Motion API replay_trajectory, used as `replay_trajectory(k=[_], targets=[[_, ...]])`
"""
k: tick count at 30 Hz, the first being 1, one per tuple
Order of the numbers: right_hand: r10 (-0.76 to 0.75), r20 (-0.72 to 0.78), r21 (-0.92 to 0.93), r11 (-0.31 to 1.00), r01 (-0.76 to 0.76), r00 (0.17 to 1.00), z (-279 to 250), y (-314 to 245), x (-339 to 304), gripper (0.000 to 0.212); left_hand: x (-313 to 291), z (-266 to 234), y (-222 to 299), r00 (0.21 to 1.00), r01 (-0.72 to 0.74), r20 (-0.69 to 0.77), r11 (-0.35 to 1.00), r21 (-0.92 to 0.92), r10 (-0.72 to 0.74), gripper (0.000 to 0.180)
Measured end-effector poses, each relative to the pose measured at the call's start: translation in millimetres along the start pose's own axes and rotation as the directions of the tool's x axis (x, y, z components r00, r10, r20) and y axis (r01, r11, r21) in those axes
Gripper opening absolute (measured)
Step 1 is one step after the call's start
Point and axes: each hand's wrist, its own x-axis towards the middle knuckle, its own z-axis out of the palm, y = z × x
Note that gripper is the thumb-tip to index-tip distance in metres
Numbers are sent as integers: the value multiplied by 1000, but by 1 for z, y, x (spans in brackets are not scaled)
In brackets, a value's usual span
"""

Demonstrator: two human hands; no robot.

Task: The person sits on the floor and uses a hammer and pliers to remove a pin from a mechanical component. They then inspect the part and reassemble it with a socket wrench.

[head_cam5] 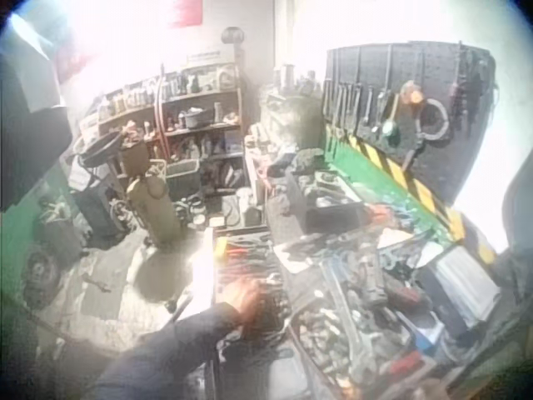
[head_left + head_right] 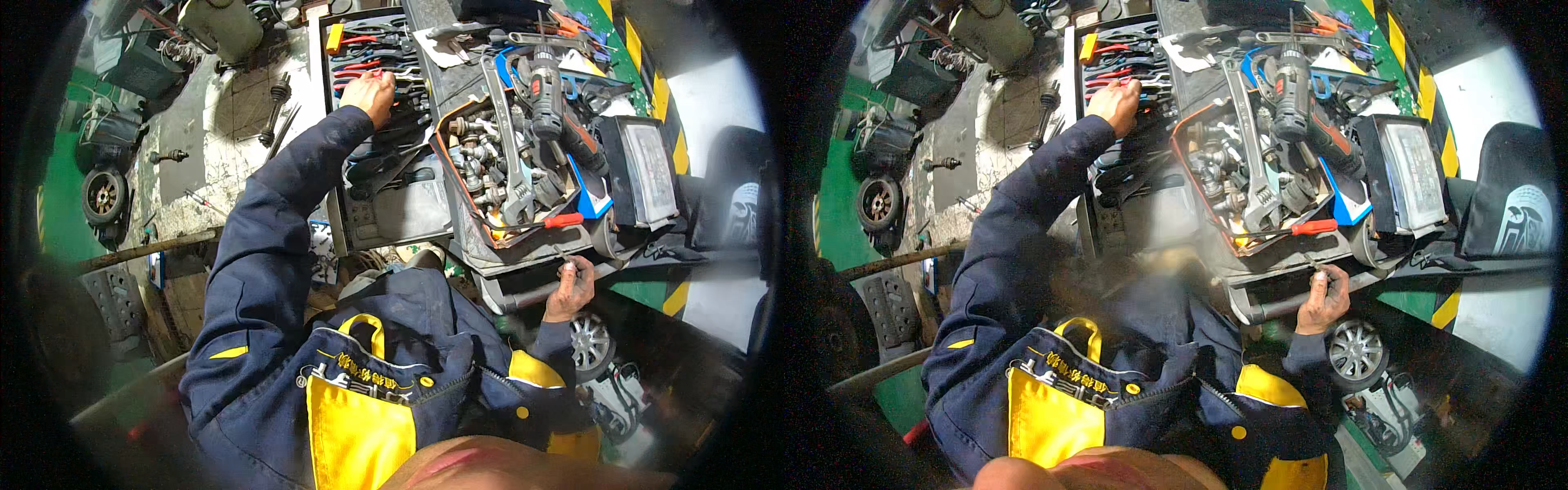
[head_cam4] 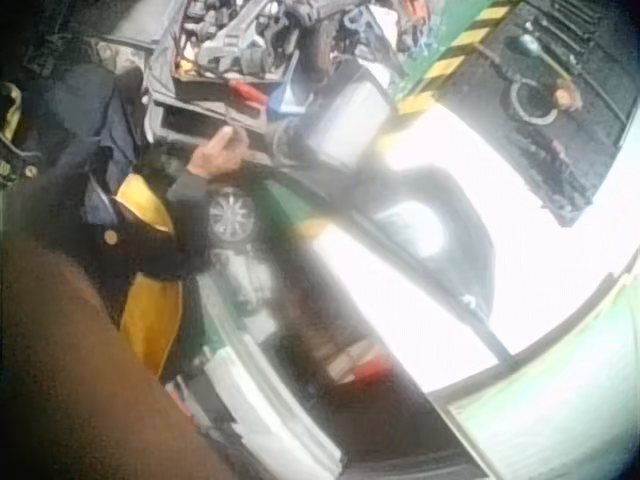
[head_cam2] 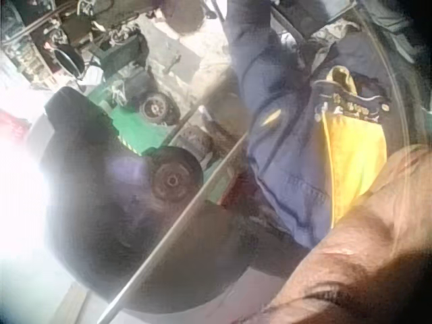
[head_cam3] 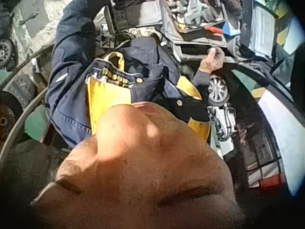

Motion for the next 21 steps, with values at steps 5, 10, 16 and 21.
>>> replay_trajectory(k=[5,10,16,21], targets=[[-27,-38,23,999,28,999,1,1,-2,19,18,-30,-8,963,-109,252,992,58,92,37],[21,-31,108,994,-18,999,0,9,-5,20,24,-62,-35,936,-98,342,995,18,86,35],[-16,30,10,1000,15,999,-4,2,-2,19,-26,-121,-56,943,176,290,984,-26,-161,46],[-8,119,100,995,-4,993,-5,-15,4,14,-104,-113,-38,888,251,4,477,-842,-460,41]])
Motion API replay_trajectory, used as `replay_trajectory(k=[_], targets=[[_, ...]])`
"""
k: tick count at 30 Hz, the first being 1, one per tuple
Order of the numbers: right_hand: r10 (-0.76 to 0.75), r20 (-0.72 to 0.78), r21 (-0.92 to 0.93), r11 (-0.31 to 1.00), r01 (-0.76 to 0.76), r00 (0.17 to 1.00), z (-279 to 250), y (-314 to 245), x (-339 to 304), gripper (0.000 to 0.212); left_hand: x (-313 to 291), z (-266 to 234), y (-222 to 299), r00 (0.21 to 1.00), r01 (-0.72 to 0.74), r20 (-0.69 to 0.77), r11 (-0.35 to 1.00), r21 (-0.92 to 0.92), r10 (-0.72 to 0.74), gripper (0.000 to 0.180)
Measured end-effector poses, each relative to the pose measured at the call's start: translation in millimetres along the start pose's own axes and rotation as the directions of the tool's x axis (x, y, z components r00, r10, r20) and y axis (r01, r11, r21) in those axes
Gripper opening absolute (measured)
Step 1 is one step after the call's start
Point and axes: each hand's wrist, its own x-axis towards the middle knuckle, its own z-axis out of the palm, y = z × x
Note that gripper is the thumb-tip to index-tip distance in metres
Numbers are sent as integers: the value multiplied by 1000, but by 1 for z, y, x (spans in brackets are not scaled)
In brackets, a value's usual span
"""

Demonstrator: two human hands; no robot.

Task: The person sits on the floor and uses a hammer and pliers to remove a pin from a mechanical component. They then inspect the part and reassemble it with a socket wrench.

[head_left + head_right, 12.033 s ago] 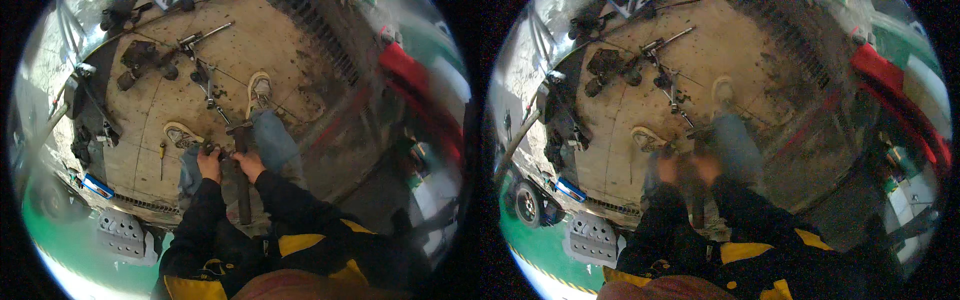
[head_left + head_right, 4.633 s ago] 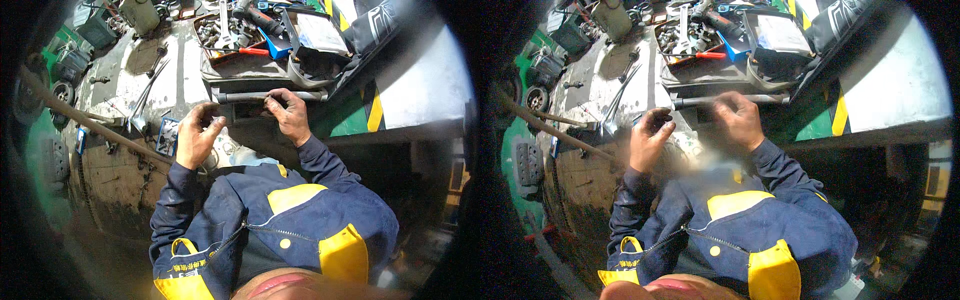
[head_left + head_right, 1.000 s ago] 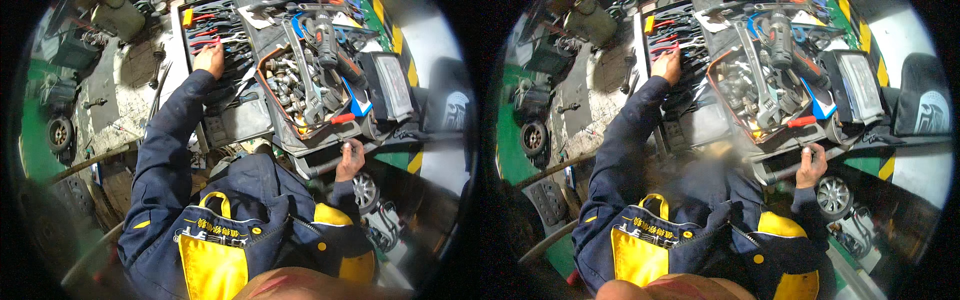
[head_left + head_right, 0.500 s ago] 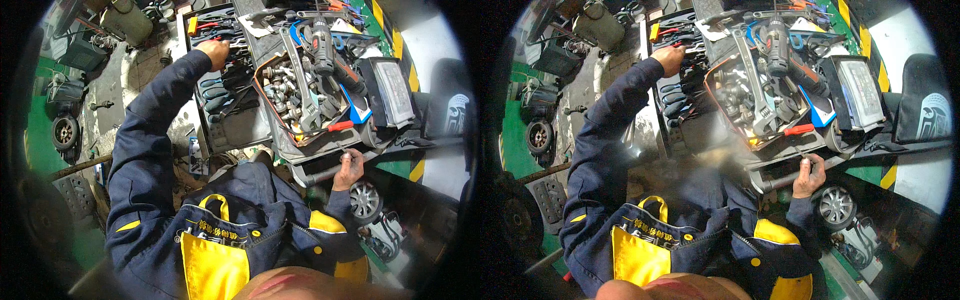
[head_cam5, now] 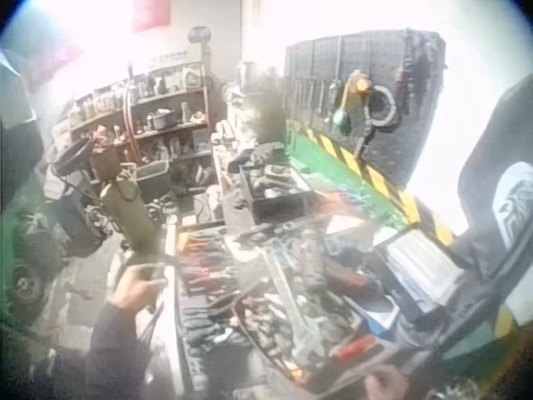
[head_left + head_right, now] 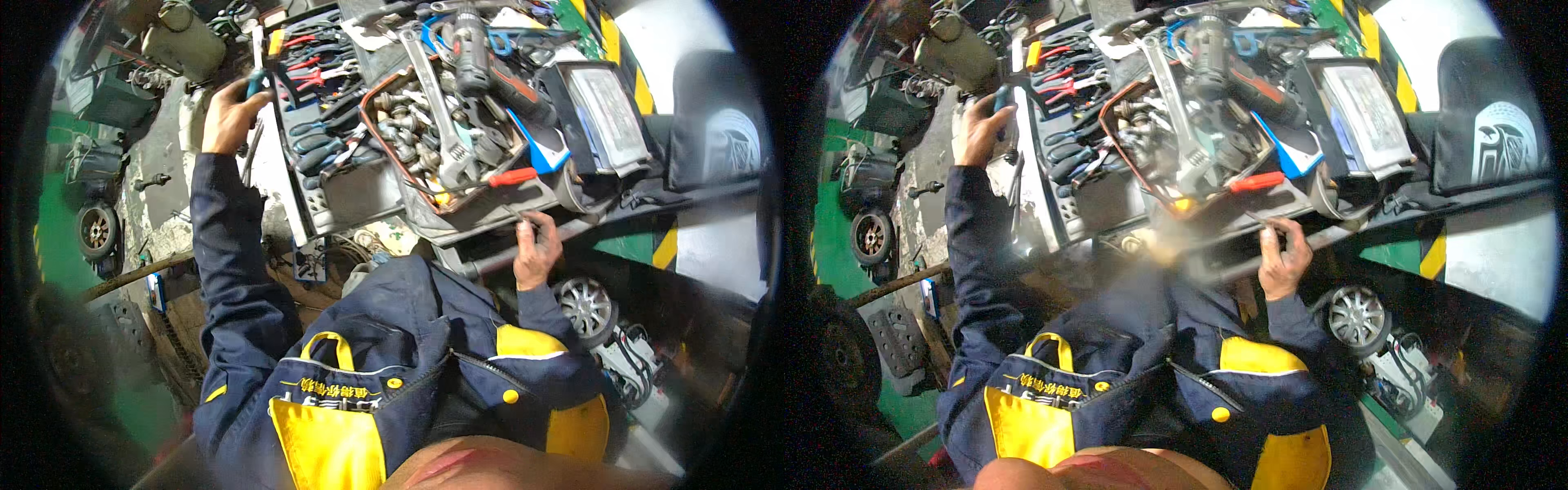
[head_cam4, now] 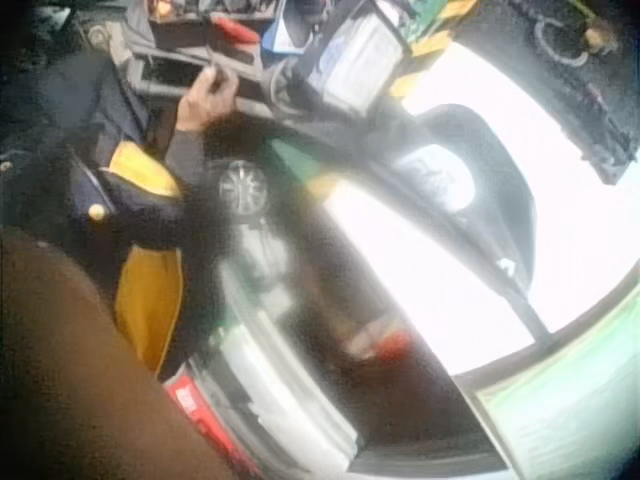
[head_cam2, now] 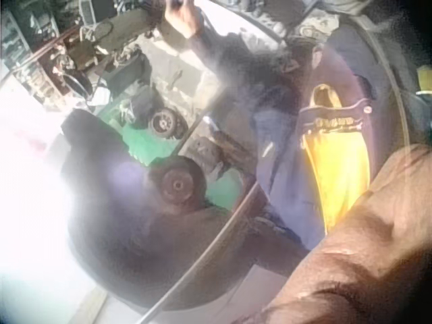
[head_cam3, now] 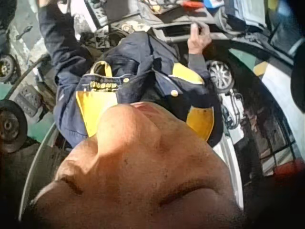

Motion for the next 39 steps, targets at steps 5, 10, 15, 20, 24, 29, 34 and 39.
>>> replay_trajectory(k=[5,10,15,20,24,29,34,39], targets=[[61,218,123,988,-89,974,-11,-7,16,17,-109,59,-15,980,-143,-198,617,-774,-22,29],[157,569,490,724,-486,807,-15,-10,35,24,-253,128,40,981,-127,-180,483,-866,-65,31],[-64,769,446,767,-462,636,-14,-24,44,20,-375,197,109,946,68,-62,382,-921,-318,37],[-251,849,444,816,-371,465,-17,-40,14,20,-457,236,164,837,426,162,438,-791,-522,44],[-304,871,451,804,-387,385,-28,-50,-31,18,-493,256,182,854,390,43,582,-714,-519,49],[-492,770,605,767,-216,407,-47,-52,-66,19,-547,268,196,852,324,-48,596,-735,-522,51],[-600,762,638,760,-124,246,-92,-36,-114,21,-623,309,223,819,232,-208,640,-732,-535,51],[-666,723,689,713,-127,186,-155,-14,-185,21,-719,358,254,723,343,-394,790,-508,-567,46]])
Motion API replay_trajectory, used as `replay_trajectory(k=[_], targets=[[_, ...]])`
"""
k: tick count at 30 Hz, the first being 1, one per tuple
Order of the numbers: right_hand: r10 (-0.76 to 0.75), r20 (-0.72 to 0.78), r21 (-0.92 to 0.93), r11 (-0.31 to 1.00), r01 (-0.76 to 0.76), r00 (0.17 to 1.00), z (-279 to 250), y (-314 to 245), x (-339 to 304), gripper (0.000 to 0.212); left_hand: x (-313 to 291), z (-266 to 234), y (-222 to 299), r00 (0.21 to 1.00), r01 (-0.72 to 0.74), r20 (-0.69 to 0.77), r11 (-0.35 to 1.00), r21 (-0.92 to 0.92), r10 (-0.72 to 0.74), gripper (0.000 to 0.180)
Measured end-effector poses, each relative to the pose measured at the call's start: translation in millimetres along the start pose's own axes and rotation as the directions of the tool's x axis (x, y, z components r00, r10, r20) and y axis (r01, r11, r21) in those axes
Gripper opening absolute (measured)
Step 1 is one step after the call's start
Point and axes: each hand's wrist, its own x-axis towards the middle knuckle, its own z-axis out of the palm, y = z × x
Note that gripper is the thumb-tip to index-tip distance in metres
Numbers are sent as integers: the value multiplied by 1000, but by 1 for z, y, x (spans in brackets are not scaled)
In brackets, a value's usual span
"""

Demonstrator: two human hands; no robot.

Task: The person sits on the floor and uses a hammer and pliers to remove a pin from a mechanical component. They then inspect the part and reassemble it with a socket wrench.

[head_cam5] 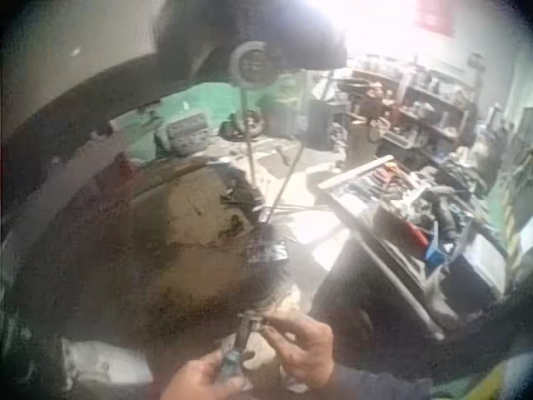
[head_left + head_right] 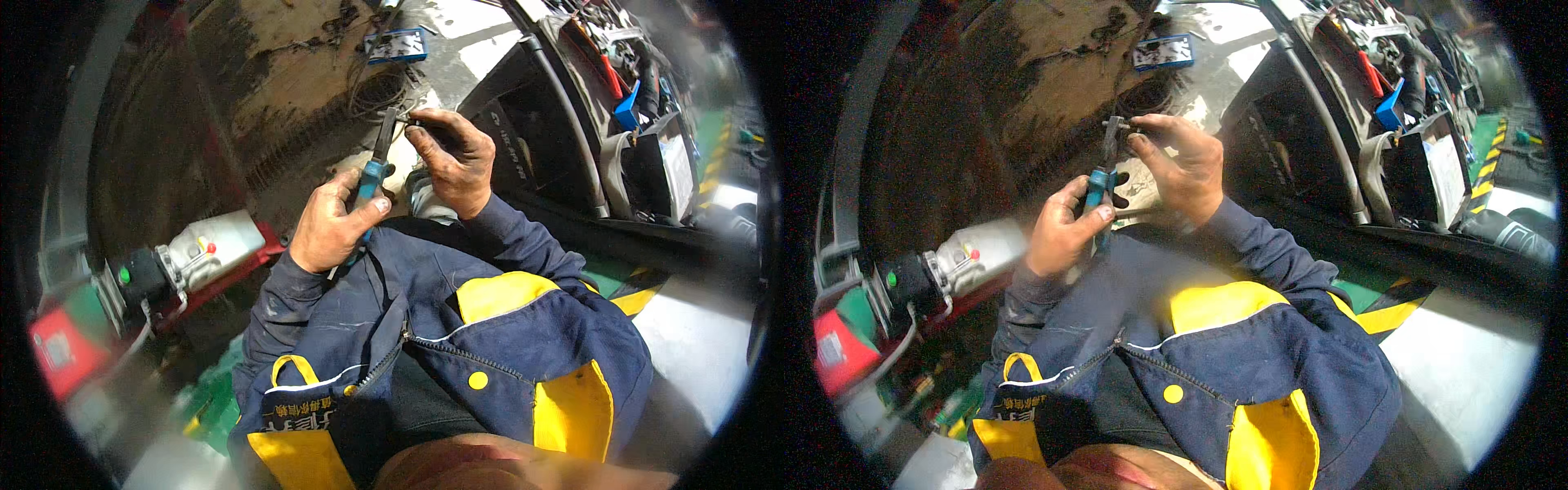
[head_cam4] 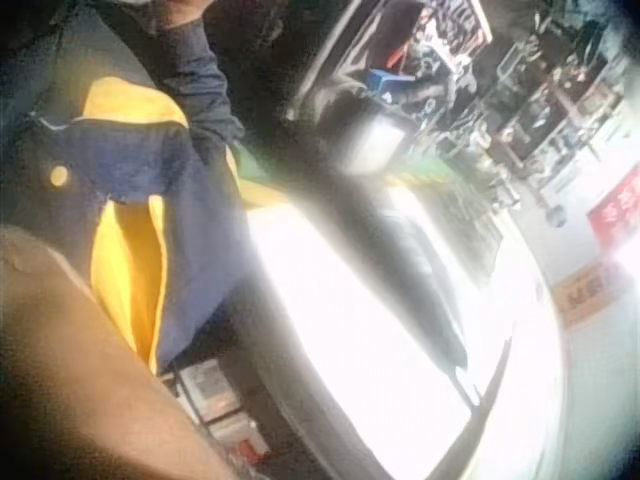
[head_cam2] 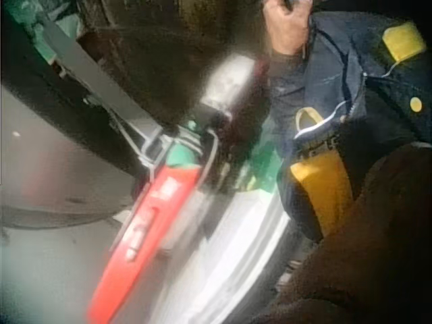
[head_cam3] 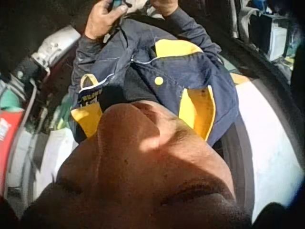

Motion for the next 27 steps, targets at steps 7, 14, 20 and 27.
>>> replay_trajectory(k=[7,14,20,27], targets=[[9,67,33,999,-12,998,73,-17,-66,22,-96,-21,-42,975,-54,-210,995,90,72,39],[99,192,201,970,-138,976,122,-28,-90,23,-150,-22,-69,887,-163,-446,984,-69,116,48],[128,274,318,923,-215,953,150,-32,-98,24,-164,-24,-74,824,-124,-567,981,-152,16,34],[170,352,222,940,-258,921,170,-18,-84,24,-160,-35,-74,770,-51,-638,994,-97,-22,31]])
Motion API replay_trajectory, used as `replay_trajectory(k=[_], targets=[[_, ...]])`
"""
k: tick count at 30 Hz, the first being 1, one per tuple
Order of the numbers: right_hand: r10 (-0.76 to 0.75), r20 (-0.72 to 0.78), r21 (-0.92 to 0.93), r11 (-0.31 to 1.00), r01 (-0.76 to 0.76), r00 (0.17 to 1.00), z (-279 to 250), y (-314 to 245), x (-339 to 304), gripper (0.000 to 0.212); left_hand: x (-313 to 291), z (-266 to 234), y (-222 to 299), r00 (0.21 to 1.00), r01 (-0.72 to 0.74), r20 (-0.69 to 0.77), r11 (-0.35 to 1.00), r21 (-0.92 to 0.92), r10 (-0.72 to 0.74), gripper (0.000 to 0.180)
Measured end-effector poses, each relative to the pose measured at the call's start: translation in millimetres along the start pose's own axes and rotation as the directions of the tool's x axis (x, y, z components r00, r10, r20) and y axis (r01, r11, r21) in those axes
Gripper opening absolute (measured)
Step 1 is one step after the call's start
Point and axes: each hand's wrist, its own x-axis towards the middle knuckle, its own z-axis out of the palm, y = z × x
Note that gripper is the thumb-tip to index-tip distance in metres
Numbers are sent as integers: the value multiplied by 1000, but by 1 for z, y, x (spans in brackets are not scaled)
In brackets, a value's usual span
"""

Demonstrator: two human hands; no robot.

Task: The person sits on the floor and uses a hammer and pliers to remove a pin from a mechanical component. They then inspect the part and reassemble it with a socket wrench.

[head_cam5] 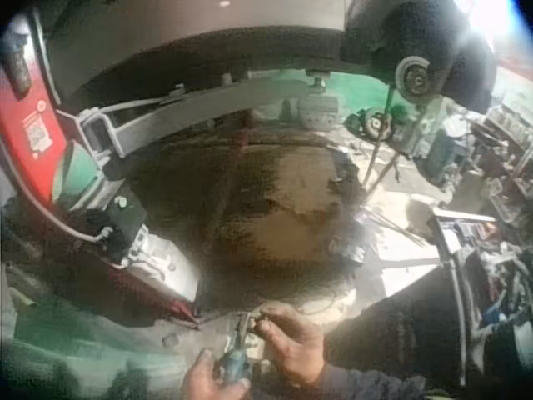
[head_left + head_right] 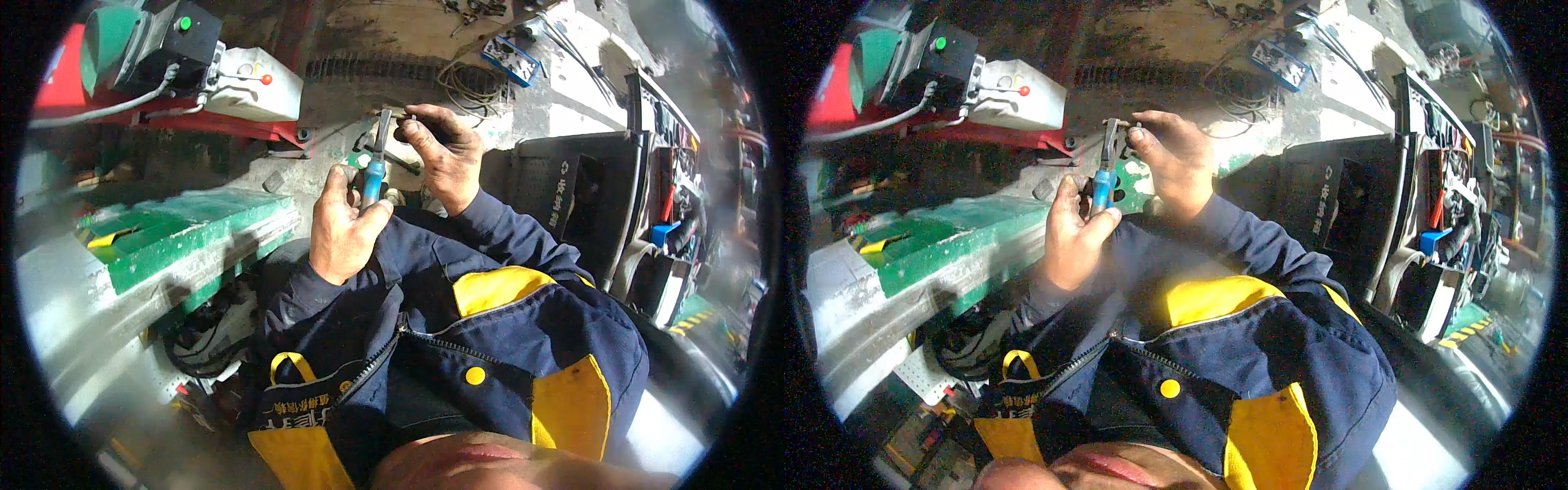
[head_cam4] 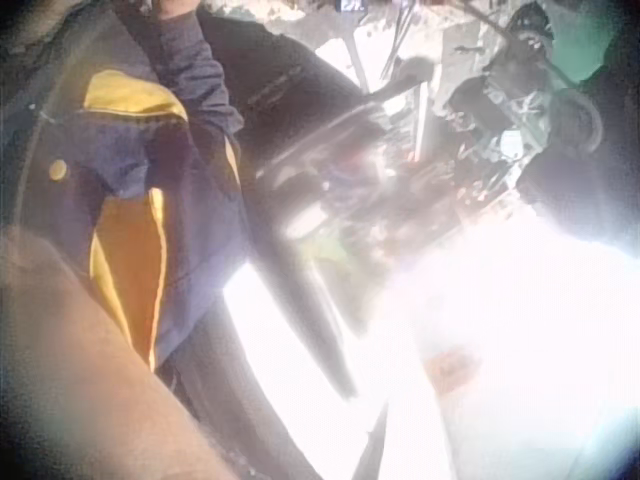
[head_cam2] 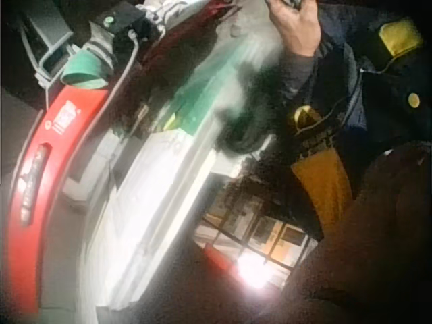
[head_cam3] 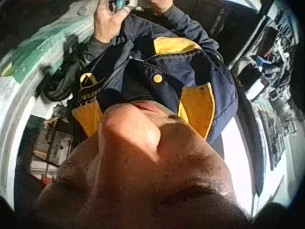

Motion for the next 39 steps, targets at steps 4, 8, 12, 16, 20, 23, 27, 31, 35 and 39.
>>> replay_trajectory(k=[4,8,12,16,20,23,27,31,35,39], targets=[[-48,42,-73,996,51,998,-4,11,13,25,2,6,0,998,37,-45,998,-50,-40,30],[-30,82,-106,994,39,996,-6,19,18,26,0,14,-2,992,48,-106,984,-170,-67,32],[70,103,2,998,-70,992,-10,32,21,34,5,12,-5,977,165,-116,979,-121,-179,39],[204,175,-27,979,-203,963,-18,60,19,37,7,-5,-20,956,243,-161,969,-36,-246,33],[333,199,-126,942,-313,922,-20,103,16,37,7,-37,-56,919,307,-242,950,-59,-312,28],[378,188,-217,916,-337,906,-27,121,12,33,1,-49,-90,882,316,-235,882,-351,-409,28],[420,171,-248,894,-374,891,-21,141,3,27,-10,-83,-156,844,347,-90,667,-660,-528,28],[440,193,-413,847,-334,877,12,189,-3,25,-13,-141,-265,777,370,28,422,-828,-629,25],[510,229,-615,736,-283,829,42,261,-3,27,-4,-175,-400,639,356,47,242,-903,-767,24],[624,268,-820,548,-167,734,77,352,21,28,11,-188,-510,645,278,114,94,-956,-756,27]])
